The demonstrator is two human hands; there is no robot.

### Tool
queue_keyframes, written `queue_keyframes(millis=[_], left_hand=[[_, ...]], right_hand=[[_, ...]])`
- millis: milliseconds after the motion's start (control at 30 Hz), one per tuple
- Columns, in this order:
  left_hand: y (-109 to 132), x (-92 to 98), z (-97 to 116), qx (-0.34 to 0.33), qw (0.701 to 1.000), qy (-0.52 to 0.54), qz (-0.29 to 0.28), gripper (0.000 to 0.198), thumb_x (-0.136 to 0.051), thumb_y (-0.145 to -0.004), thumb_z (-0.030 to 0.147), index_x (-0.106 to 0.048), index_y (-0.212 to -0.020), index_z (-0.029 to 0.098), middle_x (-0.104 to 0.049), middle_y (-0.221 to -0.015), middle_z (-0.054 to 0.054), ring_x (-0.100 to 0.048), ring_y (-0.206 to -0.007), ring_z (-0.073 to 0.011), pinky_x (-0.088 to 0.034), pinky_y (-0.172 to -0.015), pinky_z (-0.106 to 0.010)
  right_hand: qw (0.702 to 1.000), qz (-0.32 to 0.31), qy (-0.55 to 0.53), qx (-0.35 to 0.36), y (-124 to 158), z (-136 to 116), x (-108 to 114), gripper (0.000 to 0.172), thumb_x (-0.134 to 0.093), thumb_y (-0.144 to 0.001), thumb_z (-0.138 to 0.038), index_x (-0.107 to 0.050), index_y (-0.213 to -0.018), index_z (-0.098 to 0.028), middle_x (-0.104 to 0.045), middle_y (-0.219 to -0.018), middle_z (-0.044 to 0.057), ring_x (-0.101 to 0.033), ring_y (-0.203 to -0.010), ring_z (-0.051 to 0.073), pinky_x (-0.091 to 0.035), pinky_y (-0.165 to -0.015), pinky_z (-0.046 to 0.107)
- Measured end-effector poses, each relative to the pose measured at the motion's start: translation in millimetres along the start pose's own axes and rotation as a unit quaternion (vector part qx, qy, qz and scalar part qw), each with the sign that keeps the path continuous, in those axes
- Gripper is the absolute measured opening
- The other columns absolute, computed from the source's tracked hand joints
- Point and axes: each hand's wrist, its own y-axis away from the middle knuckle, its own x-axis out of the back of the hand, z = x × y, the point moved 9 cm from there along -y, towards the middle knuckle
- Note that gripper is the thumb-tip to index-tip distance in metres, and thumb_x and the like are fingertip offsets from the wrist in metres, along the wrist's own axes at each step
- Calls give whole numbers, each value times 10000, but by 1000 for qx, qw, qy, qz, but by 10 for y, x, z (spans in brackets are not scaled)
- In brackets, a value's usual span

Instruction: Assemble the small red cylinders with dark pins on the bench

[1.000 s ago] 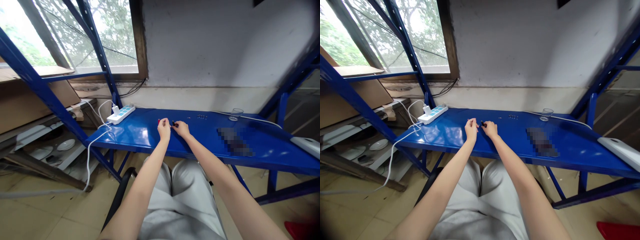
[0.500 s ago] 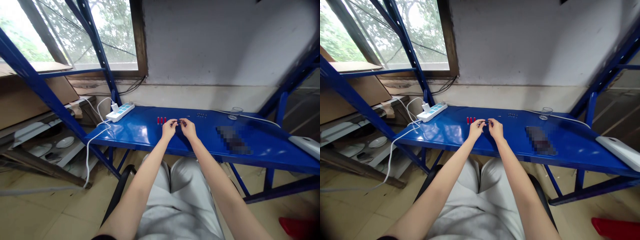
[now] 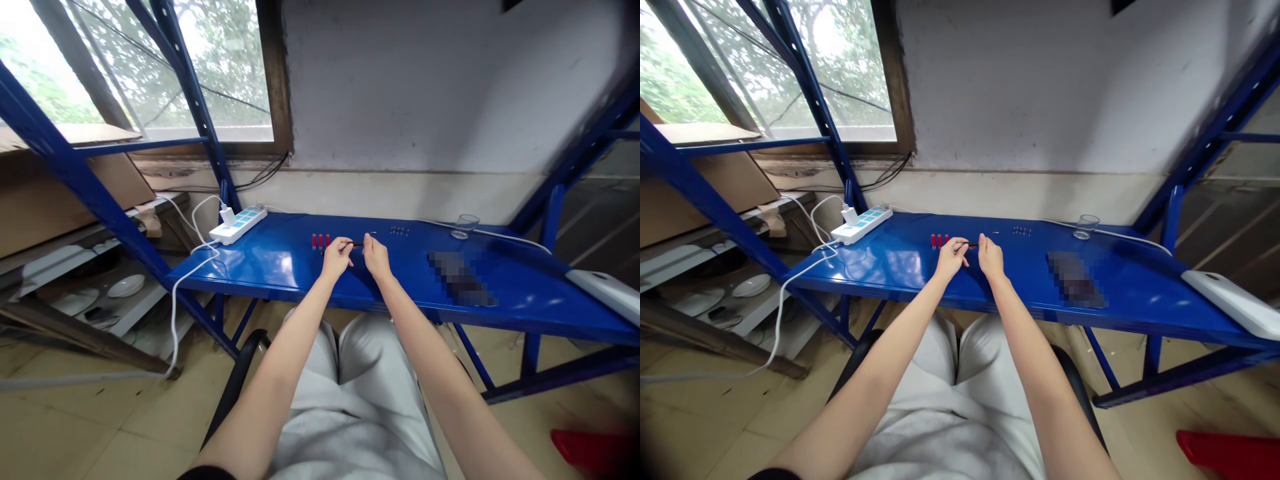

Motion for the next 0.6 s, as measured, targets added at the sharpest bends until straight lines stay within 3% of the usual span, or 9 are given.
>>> queue_keyframes(millis=[267, 600], left_hand=[[21, 1, 95, -23, 1000, -18, -4, 192, -443, -851, 319, -515, -923, 156, -651, -799, -43, -523, -394, -52, -420, -456, -186], [7, -2, 5, 16, 1000, 1, 2, 353, -370, -869, 447, -434, -661, 170, -549, -529, 22, -483, -368, -66, -385, -423, -188]], right_hand=[[999, 22, -29, 27, 20, -70, 49, 535, -160, -886, -548, -477, -617, -211, -532, -561, 31, -498, -531, 149, -356, -553, 261], [998, 14, -16, 51, 43, -149, 31, 540, -152, -890, -545, -463, -599, -215, -543, -572, 38, -520, -559, 154, -364, -581, 260]])
